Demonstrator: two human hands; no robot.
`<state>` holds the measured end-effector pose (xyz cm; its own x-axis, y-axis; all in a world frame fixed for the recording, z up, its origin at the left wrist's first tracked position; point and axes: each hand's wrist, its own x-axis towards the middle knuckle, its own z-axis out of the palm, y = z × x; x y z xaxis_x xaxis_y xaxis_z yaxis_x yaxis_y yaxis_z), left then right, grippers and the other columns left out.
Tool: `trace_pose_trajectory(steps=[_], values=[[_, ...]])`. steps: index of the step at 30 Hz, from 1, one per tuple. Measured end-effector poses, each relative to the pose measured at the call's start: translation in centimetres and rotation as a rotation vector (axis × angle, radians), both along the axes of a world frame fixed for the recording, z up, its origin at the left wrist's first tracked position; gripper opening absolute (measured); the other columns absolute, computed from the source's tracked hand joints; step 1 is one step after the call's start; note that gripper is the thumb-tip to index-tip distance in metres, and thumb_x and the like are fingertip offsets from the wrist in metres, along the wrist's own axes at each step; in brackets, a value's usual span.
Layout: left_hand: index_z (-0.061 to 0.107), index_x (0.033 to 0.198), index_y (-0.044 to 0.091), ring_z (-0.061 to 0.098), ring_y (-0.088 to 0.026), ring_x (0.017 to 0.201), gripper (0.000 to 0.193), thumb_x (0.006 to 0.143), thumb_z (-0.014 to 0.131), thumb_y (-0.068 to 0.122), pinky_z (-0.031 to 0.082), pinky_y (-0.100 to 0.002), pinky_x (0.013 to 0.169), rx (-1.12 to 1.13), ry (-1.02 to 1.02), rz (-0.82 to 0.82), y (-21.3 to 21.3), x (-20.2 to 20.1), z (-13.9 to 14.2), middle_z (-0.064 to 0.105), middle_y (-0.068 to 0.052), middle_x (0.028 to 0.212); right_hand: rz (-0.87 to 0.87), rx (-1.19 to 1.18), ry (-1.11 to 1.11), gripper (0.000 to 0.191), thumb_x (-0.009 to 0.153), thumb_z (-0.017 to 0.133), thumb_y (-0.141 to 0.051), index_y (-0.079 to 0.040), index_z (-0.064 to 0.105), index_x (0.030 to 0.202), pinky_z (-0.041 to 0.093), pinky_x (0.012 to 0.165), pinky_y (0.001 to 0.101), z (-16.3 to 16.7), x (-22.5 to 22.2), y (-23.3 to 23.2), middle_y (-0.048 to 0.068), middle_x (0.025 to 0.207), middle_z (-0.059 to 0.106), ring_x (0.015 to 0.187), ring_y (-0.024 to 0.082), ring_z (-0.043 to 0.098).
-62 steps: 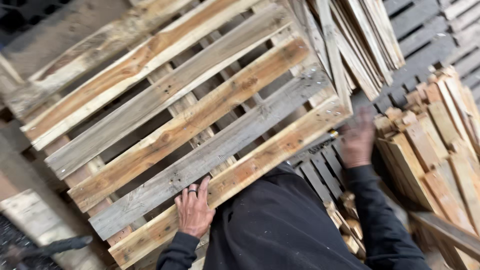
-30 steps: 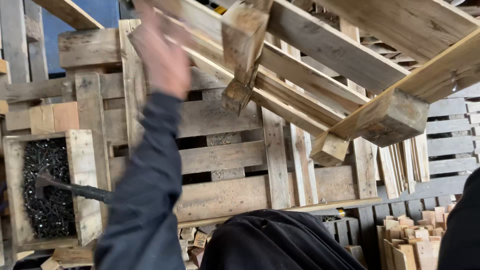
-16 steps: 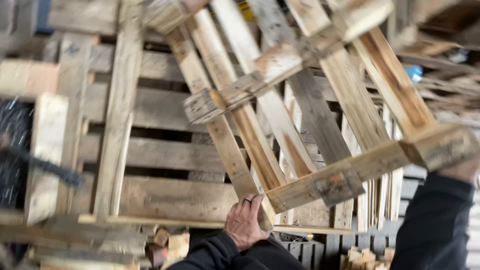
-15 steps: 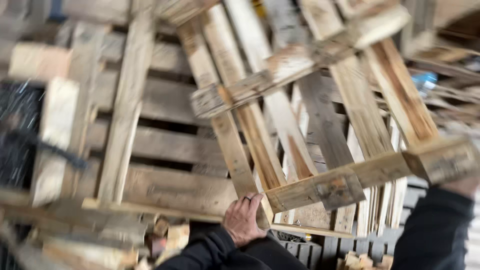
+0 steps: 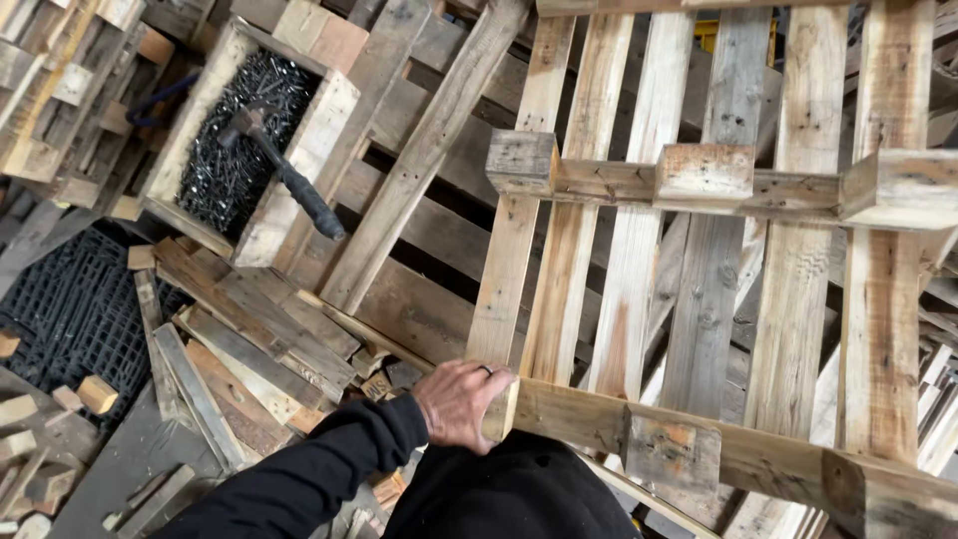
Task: The person assembles a wooden pallet by placing planks onto a frame and hammering nails to secure them. They repeatedly position planks, retrieve nails from a nearby container, and drive nails into the wood using a hammer.
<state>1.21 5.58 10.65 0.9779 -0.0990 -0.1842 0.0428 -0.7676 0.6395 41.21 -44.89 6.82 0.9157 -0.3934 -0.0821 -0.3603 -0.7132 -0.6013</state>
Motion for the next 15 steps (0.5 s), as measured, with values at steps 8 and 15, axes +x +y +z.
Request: trace_pose_trajectory(steps=[8,15], values=[[0.055,0.126,-0.004,0.068,-0.038,0.102,0.087,0.06,0.087,0.043,0.058,-0.047,0.08,0.0,0.028,-0.133,6.2,-2.8,1.8,0.067,-0.025,0.116,-0.023,-0.013,0.057,0.099,0.111,0.044,-0.074,0.016,0.032,0.149,0.04,0.106,0.0494,-3.4,-12.7,5.9,0.034,0.131,0.05,0.121,0.041,0.052],[0.045,0.14,-0.005,0.053,-0.04,0.119,0.096,0.067,0.085,0.042,0.046,-0.054,0.091,0.298,0.126,-0.248,15.5,-4.9,-0.5,0.054,-0.026,0.133,-0.004,0.06,0.131,0.101,0.111,0.044,-0.075,0.018,0.031,0.148,0.04,0.104,0.0487,-7.4,-26.2,17.6,0.035,0.128,0.05,0.118,0.041,0.052]])
